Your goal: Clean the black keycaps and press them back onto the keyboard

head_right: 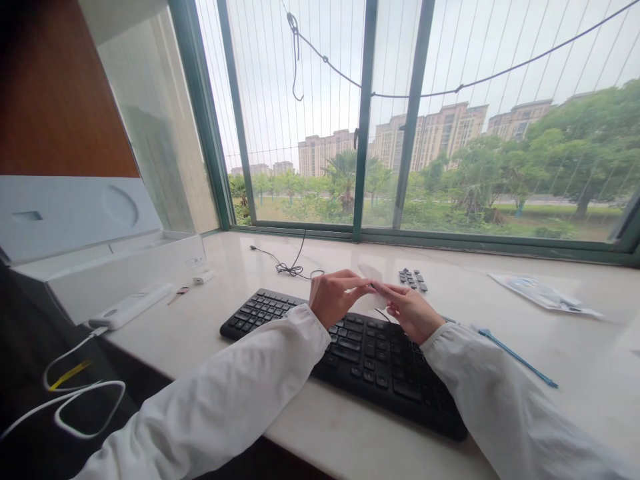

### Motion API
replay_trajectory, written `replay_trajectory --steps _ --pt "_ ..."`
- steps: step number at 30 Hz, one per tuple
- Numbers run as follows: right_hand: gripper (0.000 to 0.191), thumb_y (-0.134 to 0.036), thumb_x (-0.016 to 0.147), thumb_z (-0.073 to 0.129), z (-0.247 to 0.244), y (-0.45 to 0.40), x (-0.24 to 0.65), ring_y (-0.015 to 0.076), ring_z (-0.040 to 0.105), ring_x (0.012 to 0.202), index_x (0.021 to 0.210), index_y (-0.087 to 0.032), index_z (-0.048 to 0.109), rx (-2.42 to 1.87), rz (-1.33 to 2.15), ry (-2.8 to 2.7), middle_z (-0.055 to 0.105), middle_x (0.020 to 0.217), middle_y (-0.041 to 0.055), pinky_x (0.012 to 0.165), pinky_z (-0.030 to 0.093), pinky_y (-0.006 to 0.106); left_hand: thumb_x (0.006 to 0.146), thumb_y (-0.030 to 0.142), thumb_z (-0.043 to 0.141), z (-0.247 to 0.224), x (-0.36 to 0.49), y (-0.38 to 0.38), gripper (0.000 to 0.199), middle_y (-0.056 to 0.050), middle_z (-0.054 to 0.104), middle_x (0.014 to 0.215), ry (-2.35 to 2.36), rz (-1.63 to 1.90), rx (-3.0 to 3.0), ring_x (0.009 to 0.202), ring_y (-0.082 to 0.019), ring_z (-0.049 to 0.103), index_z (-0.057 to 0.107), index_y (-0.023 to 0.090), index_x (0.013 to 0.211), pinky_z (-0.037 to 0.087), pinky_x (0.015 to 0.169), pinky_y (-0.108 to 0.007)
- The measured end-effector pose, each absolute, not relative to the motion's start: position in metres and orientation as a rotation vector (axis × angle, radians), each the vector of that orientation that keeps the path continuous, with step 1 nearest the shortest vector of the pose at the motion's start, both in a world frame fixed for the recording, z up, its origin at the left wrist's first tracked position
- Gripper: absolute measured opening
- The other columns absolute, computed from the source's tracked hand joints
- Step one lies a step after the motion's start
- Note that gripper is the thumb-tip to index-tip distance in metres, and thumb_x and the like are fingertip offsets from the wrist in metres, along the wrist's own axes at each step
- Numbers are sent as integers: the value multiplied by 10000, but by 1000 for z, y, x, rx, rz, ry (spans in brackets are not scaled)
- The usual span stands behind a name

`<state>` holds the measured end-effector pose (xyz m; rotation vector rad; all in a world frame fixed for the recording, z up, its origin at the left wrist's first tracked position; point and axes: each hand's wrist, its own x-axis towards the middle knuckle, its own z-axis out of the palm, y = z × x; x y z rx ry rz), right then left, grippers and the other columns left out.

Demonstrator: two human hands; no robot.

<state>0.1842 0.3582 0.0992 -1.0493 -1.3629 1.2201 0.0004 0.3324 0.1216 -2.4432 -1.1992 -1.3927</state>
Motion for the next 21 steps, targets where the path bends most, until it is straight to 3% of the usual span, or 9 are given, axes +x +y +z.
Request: replay_trajectory --steps 2,7,12,17,21 --pt "496 -619 562 775 100 357 183 107 388 519 837 -206 773 -1040 1206 -1335 644 703 60 497 291 286 885 491 553 120 3 332 276 35 739 913 -1214 -1358 -2419 789 -101 671 722 354 1054 413 619 -206" --pt "440 -579 566 791 106 352 179 142 489 643 831 -229 769 -1026 1164 -1348 686 866 77 555 343 279 858 499 588 114 7 335 316 23 744 951 -1179 -1394 -2429 809 -124 682 702 330 1099 437 656 -215" --pt "418 -561 529 825 106 352 182 109 422 595 812 -257 775 -1053 1274 -1267 646 803 49 536 337 260 883 429 584 109 8 338 274 11 742 964 -1132 -1461 -2472 835 -132 682 711 290 1082 461 709 -214" --pt "396 -540 556 824 106 353 183 102 413 615 833 -261 777 -1078 1269 -1291 645 791 28 554 332 252 850 390 640 109 8 338 267 17 749 940 -1181 -1615 -2490 705 -118 670 704 260 1074 491 688 -221" --pt "466 -544 505 842 106 351 179 159 519 718 847 -234 784 -1103 1119 -1286 707 838 56 626 383 291 839 403 649 109 7 339 203 32 753 860 -1225 -1658 -2469 631 -105 654 734 265 960 497 687 -222"
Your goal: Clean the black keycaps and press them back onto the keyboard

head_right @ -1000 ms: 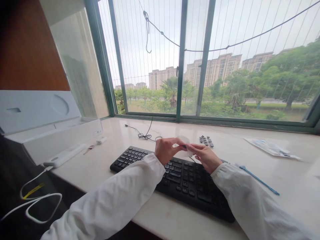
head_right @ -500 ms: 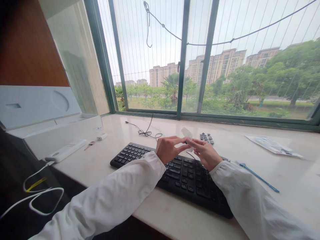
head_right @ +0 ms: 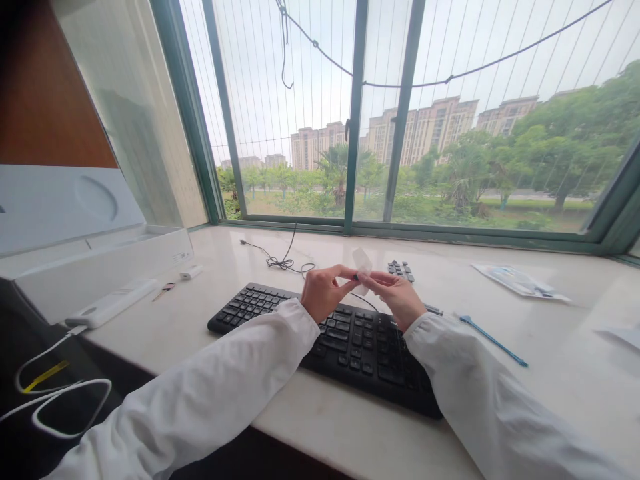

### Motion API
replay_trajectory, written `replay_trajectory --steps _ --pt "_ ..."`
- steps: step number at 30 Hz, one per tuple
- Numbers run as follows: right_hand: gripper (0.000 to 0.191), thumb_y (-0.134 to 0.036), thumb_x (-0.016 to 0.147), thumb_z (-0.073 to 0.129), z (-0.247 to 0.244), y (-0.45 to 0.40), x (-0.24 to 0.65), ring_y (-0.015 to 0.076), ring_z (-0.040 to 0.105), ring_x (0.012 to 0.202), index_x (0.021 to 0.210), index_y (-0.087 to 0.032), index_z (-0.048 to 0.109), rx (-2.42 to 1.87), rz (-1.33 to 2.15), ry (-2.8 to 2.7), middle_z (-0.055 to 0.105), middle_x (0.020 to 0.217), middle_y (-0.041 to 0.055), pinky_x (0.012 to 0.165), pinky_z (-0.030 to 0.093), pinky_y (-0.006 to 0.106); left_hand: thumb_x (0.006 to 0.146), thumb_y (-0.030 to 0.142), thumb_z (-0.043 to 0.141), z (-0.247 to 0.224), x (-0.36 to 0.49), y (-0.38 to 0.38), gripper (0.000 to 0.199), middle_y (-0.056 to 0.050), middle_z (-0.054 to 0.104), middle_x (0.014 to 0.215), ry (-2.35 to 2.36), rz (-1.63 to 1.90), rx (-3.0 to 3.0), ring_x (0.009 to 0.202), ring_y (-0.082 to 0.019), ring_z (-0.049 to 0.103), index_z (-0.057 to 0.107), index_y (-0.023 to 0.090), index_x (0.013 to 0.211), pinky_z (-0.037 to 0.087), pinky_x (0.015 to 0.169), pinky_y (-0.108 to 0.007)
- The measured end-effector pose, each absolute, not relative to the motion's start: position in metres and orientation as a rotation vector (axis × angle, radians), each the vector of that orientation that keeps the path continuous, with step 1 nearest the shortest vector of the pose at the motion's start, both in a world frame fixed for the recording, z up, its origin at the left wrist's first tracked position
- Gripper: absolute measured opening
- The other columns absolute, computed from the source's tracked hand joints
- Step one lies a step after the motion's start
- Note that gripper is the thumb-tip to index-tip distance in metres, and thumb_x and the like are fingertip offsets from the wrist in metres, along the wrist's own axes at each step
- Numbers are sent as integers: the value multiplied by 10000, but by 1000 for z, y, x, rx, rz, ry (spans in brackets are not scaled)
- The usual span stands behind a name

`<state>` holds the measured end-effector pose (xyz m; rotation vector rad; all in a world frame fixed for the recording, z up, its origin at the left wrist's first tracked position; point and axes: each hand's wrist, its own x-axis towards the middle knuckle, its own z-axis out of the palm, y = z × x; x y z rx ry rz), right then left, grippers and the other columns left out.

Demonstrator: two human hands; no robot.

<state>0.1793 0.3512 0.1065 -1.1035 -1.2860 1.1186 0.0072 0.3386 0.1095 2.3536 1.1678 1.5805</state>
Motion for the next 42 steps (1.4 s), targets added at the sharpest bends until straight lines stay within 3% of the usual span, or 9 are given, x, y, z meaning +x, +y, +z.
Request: replay_trajectory --steps 6,13,22,29,32,34,37,39,42 --pt "418 -519 530 835 109 345 173 229 624 851 814 -216 790 -936 1046 -1353 744 794 50 832 463 350 831 382 662 109 8 339 179 16 754 806 1165 1641 2377 588 -108 642 762 263 921 493 676 -223" --pt "422 -532 562 810 109 346 173 211 641 840 814 -195 779 -942 1032 -1321 740 764 41 872 449 339 800 359 698 112 9 337 149 49 749 775 1164 1673 2330 469 -75 538 766 279 906 474 597 -209" --pt "554 -671 643 671 107 353 179 145 517 666 839 -158 740 -1106 991 -1421 648 681 14 640 398 283 796 321 685 117 9 336 125 63 737 837 1217 1627 2275 460 -58 504 714 249 894 463 583 -208" --pt "580 -534 705 712 93 372 190 204 650 791 1103 -116 650 -1305 919 -1353 691 983 136 630 498 300 823 323 634 117 9 336 161 57 723 948 1177 1560 2265 434 -34 544 660 233 954 459 541 -194" --pt "684 -449 667 772 96 372 190 226 655 854 1226 -106 579 -1373 873 -1382 639 1154 188 689 520 332 790 288 668 117 8 336 140 65 723 880 1180 1574 2336 448 -43 522 669 237 920 454 557 -201" --pt "645 -459 693 747 102 367 191 215 634 876 1226 -136 581 -1395 732 -1432 623 1188 173 743 507 341 774 273 687 119 8 336 120 58 717 825 1171 1602 2394 462 -53 502 682 233 887 450 566 -208" --pt "466 -557 792 606 114 357 191 167 599 770 1008 -151 681 -1217 704 -1642 688 943 98 730 476 315 785 274 692 120 6 336 116 30 711 828 1103 1627 2469 493 -59 500 715 230 889 451 577 -211" --pt "481 -602 811 550 121 352 192 141 558 685 831 -147 705 -1056 802 -1759 669 767 56 678 448 291 801 298 690 120 5 337 149 10 706 860 1058 1623 2503 528 -63 523 736 239 930 459 591 -210" --pt "481 -609 790 575 124 347 192 126 520 648 777 -151 720 -993 864 -1806 637 687 26 641 410 274 800 347 701 118 5 340 198 -4 694 865 1049 1605 2524 598 -77 570 749 261 971 475 631 -215"
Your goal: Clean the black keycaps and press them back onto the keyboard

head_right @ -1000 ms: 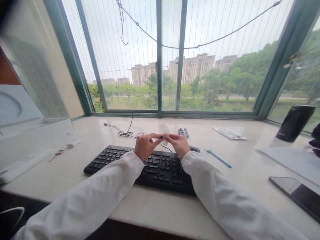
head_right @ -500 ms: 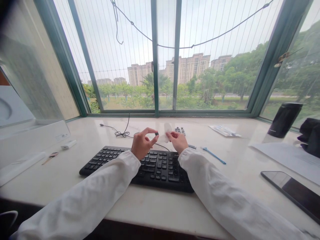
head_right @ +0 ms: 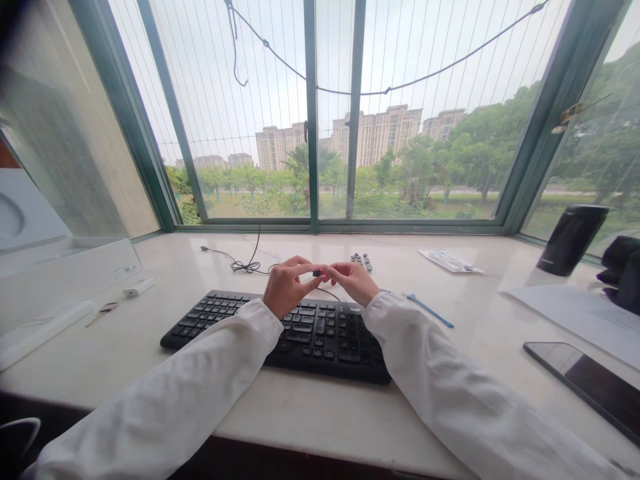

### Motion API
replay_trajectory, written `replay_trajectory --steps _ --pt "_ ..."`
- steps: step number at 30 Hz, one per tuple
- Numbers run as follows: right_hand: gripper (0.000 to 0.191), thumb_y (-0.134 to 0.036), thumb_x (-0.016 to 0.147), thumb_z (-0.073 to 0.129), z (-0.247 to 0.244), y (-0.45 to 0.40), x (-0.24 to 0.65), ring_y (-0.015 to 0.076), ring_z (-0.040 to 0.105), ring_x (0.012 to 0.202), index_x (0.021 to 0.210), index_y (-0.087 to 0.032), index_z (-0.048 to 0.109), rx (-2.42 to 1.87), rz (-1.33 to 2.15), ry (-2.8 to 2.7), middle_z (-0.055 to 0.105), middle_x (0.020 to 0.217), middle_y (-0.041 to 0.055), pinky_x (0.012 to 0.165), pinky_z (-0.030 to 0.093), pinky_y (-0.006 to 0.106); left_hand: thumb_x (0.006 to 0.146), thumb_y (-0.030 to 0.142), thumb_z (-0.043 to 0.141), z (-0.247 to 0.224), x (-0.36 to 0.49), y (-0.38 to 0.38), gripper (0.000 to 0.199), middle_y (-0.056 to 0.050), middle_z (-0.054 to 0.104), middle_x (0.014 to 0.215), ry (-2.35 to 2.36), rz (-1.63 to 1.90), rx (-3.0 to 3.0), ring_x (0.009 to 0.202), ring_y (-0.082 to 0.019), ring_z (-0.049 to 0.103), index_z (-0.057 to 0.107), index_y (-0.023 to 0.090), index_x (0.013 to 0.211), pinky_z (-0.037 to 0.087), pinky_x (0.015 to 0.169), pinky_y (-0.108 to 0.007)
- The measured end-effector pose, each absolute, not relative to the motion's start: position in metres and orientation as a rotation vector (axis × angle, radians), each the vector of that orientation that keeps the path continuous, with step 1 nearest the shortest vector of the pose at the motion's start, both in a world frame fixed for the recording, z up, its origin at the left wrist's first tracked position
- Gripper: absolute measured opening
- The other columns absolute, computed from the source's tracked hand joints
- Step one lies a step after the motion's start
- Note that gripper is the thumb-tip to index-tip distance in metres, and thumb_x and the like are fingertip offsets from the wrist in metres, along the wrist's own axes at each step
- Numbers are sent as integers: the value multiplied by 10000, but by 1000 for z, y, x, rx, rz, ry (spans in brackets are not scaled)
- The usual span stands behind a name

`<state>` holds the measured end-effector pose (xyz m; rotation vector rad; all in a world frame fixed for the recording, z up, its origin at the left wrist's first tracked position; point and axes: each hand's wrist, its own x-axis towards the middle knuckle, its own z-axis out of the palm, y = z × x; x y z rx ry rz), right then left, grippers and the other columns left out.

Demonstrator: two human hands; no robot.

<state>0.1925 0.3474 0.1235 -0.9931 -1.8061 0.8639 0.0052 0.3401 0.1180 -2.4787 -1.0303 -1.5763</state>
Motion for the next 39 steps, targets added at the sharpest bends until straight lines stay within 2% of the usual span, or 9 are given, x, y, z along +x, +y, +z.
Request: replay_trajectory --steps 4,10,12,16,19,24,27,31,39 --pt "474 -606 766 606 121 347 193 126 512 638 777 -151 738 -1038 882 -1810 635 665 20 642 402 278 763 363 735 115 5 344 212 5 692 841 -1046 -1551 -2499 666 -96 609 753 269 952 487 661 -219" --pt "444 -531 725 690 122 351 194 172 610 835 952 -152 724 -919 997 -1825 719 921 67 795 451 315 726 339 770 115 5 343 321 31 731 893 -1063 -1500 -2501 709 -113 654 707 265 1032 498 688 -226" --pt "449 -507 688 730 125 351 196 187 633 853 950 -143 713 -929 1022 -1829 727 910 74 809 459 332 731 348 766 115 6 341 352 42 738 904 -1079 -1471 -2504 740 -123 673 684 276 1066 497 697 -231" --pt "481 -494 658 759 134 343 204 184 656 800 968 -132 694 -994 1071 -1850 734 851 73 760 468 322 758 371 739 115 9 334 260 65 743 930 -1085 -1404 -2529 821 -133 694 691 309 1006 485 728 -228" --pt "455 -489 664 754 136 334 215 190 660 819 935 -127 709 -1061 1084 -1877 737 859 76 775 466 326 746 423 737 114 13 328 271 68 744 920 -1090 -1373 -2585 765 -122 692 697 317 991 480 703 -222" --pt "415 -467 671 753 124 326 236 202 659 834 909 -127 743 -1154 1076 -1895 747 886 86 809 461 346 730 399 755 108 20 322 182 96 744 870 -1069 -1373 -2686 814 -114 692 721 306 883 482 754 -215" --pt "433 -483 681 740 119 325 241 210 659 840 935 -132 753 -1170 1102 -1909 751 892 88 812 458 350 751 408 735 104 22 321 131 88 741 811 -1084 -1335 -2702 713 -105 675 733 294 816 478 694 -215" --pt "433 -483 653 756 119 321 241 214 660 859 925 -145 762 -1156 1121 -1863 753 900 79 841 462 355 784 387 705 103 21 320 130 76 746 832 -1087 -1316 -2709 613 -92 634 746 297 869 469 642 -214" --pt "407 -450 685 740 121 316 243 210 664 881 952 -144 754 -1092 1171 -1856 752 889 71 844 476 343 822 400 656 103 21 318 144 70 746 809 -1075 -1238 -2719 582 -82 615 755 300 853 445 564 -201"
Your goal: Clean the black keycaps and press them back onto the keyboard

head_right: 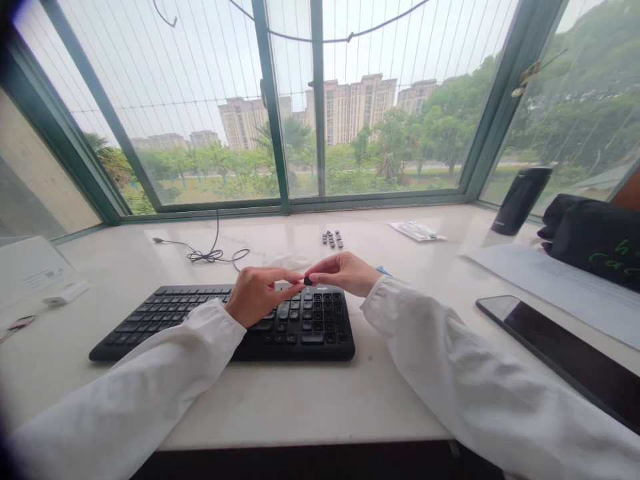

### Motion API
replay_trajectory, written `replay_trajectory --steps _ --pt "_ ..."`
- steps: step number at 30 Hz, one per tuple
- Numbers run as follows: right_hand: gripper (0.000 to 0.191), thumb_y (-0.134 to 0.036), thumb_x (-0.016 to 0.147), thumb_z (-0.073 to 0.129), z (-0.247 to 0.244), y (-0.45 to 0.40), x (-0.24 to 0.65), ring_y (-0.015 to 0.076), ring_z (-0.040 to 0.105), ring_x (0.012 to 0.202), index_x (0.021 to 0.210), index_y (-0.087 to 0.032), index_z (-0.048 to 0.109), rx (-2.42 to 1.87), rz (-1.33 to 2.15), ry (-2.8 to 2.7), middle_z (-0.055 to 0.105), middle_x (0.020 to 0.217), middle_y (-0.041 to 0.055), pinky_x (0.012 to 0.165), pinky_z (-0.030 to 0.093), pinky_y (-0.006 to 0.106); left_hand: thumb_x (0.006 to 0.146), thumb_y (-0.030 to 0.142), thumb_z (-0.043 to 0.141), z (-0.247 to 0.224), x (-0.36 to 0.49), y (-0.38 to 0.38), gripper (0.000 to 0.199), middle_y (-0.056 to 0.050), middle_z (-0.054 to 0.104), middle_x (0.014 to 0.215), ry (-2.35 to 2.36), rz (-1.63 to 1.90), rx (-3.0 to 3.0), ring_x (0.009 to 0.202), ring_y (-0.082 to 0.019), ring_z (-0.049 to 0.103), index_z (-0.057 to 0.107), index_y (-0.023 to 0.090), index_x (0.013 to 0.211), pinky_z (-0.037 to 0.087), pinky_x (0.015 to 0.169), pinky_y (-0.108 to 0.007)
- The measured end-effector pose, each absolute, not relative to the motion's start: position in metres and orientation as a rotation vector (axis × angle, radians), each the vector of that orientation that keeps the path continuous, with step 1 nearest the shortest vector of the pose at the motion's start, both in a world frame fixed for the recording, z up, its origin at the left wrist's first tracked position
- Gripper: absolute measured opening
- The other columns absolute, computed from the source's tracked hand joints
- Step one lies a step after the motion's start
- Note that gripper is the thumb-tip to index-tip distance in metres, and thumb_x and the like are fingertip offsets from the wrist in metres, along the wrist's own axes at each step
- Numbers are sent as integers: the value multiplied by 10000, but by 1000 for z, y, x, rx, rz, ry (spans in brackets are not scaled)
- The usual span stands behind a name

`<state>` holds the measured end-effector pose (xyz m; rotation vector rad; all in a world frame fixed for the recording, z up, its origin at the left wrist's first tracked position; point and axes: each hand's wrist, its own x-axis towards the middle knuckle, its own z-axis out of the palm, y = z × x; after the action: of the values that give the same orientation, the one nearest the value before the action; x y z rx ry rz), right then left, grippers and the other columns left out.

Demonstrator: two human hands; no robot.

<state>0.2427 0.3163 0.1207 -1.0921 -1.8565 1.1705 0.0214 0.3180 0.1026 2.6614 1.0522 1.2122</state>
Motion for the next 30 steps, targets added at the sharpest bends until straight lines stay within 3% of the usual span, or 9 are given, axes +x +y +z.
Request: replay_trajectory --steps 5,9,16,20,26,30 --pt "459 -436 657 764 122 316 243 204 664 894 1025 -163 729 -1041 1250 -1847 747 907 57 866 481 354 827 428 643 101 22 319 182 52 750 815 1056 1249 2671 571 -87 612 757 289 856 453 571 -205" --pt "427 -426 641 781 123 315 243 197 672 871 958 -148 718 -1018 1266 -1848 744 861 56 852 485 347 846 423 623 101 22 319 191 49 749 806 1060 1245 2674 549 -81 594 757 288 868 452 579 -202" --pt "394 -465 622 788 118 315 238 121 599 615 787 -142 633 -1064 1236 -1809 703 698 35 573 439 257 767 449 707 103 24 316 232 47 735 776 1047 1187 2690 562 -93 599 744 306 945 459 602 -208" --pt "408 -506 624 772 119 315 237 118 585 607 763 -137 669 -1106 1229 -1829 669 633 16 576 431 256 798 423 681 102 25 314 178 40 734 775 1056 1198 2694 626 -106 632 748 303 912 457 613 -207" --pt "407 -521 674 727 123 315 241 138 609 671 811 -138 718 -1149 1182 -1896 736 779 70 604 444 263 818 325 658 102 26 312 164 75 744 891 1037 1164 2703 618 -94 619 731 330 965 439 588 -209" --pt "386 -508 692 718 123 315 242 158 627 710 821 -143 725 -1153 1177 -1920 740 777 73 600 443 260 802 305 666 102 26 312 208 90 741 898 1031 1150 2718 602 -89 608 722 339 1000 431 582 -213"
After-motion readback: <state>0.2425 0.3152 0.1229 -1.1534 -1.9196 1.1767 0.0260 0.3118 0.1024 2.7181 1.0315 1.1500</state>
